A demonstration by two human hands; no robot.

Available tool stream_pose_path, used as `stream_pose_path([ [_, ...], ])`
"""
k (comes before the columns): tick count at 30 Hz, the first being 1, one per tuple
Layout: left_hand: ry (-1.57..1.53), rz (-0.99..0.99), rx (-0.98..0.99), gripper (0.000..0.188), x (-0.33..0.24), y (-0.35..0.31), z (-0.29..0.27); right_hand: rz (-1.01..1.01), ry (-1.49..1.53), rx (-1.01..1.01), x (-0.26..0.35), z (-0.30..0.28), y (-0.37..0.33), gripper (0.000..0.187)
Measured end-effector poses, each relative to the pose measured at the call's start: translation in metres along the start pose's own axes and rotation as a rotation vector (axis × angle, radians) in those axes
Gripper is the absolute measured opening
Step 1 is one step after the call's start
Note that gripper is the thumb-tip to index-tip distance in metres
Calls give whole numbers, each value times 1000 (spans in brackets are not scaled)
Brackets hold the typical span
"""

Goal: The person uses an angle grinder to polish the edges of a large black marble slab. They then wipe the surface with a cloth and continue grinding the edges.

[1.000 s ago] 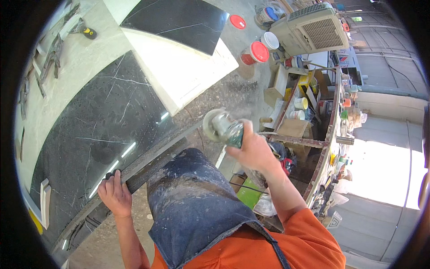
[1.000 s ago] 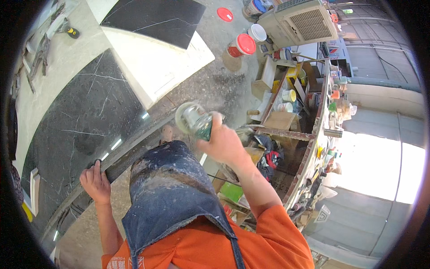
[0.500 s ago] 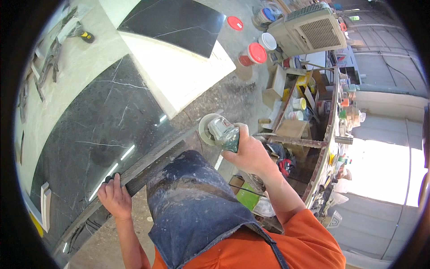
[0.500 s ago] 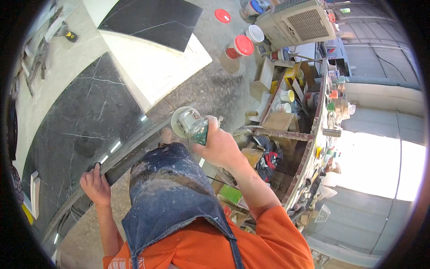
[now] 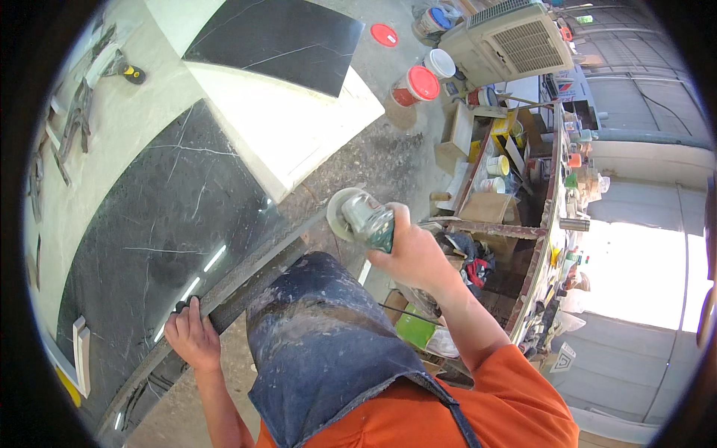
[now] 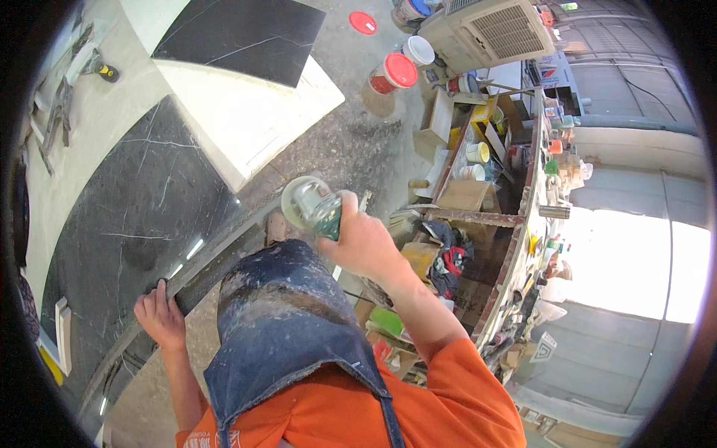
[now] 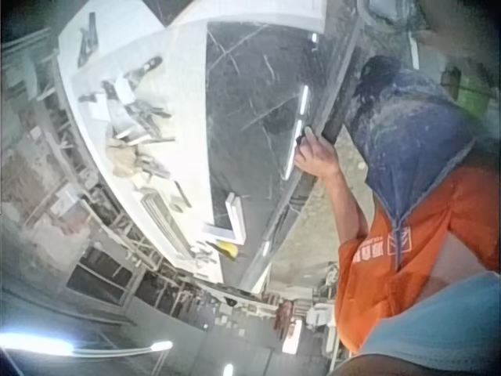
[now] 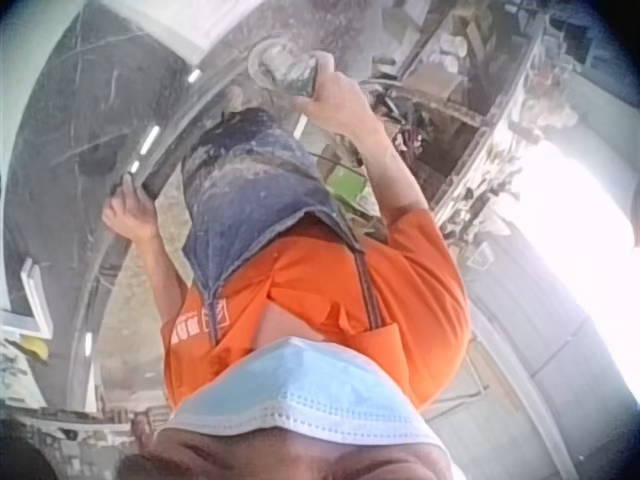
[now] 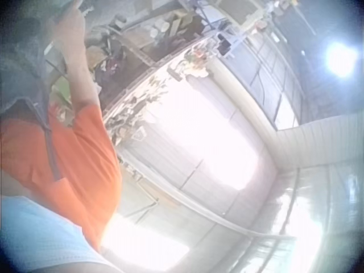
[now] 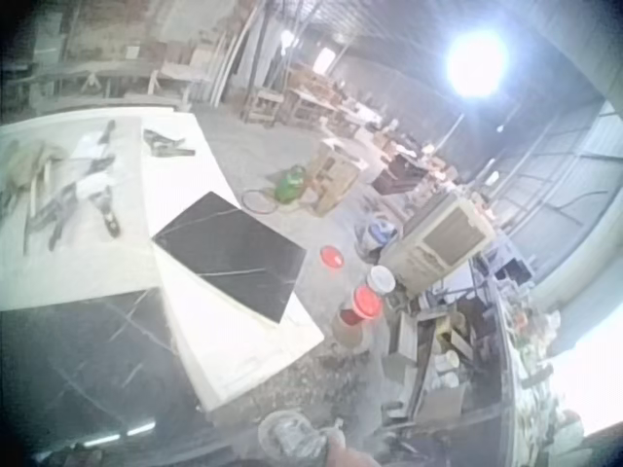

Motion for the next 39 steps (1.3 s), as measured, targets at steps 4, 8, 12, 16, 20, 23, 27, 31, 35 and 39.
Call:
stream_pose_path([
  [4,1,0,-12,49,-2,2,-2,28,-29,-88,-8,-2,8,70],
  [8,-9,-14,-20,47,-5,4,-1,42,-61,-11,-1,1,0,71],
  [12,-30,-16,-30,47,0,-2,-1,-97,-30,104,34,22,-18,72],
  [16,-12,4,-19,46,1,0,1,-206,-24,183,57,39,-34,77],
  [20,-22,5,-18,47,1,-1,1,-215,-35,155,57,45,-33,77],
  [23,-14,-1,-15,47,0,-2,0,-75,-56,123,39,27,-20,76],
  [27,-17,16,-31,46,0,1,1,80,-102,-61,-10,2,3,76],
  [31,-15,6,-38,48,0,2,1,79,2,-161,-29,-14,7,79],
  [35,-21,2,-33,49,-1,3,0,-81,126,-47,18,5,-20,81],
  [39,-12,2,-40,50,0,3,1,-217,-30,246,71,36,-29,77],
])
Point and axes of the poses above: each hand's wrist, its own y-axis towards the middle knuckle, its own z-axis out of the palm, x = y × z, the point moved 1 cm from there along y, towards the middle knuckle, and after that the axes turned 2 degrees about z, right-handed, at the moved point
